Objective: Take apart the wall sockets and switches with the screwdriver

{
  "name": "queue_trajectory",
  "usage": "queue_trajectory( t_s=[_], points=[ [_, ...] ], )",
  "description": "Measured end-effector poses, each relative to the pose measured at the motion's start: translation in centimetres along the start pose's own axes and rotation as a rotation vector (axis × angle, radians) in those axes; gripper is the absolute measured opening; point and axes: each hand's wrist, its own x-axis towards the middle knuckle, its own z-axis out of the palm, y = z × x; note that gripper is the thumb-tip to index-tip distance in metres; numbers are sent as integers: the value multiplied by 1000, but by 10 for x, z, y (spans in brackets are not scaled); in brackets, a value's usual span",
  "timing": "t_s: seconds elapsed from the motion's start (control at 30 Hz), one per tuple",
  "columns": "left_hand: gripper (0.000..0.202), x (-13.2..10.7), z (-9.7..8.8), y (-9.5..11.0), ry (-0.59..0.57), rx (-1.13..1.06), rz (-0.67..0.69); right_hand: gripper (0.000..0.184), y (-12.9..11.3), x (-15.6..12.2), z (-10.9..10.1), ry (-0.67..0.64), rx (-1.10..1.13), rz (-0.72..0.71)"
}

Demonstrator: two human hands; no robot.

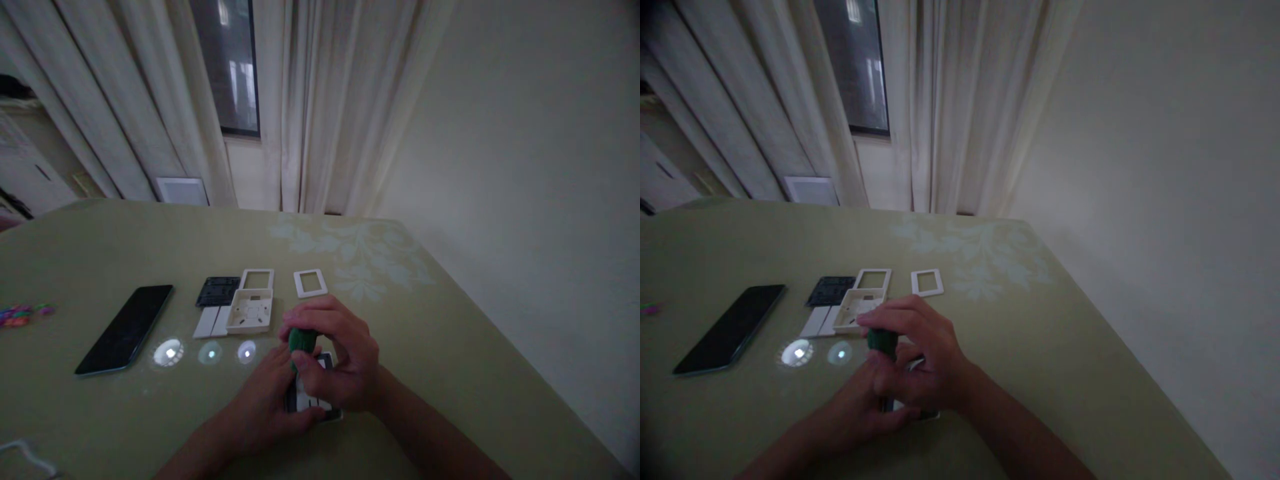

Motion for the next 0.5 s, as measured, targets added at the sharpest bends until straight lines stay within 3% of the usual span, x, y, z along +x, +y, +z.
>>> queue_trajectory(
  t_s=[0.13,0.5],
  points=[
    [50,0,0,3,-40,4,-47,39,0,0,1,4,9,2],
    [40,1,-9,19,28,28,-18,35,-7,6,-4,-7,-14,4]
  ],
)
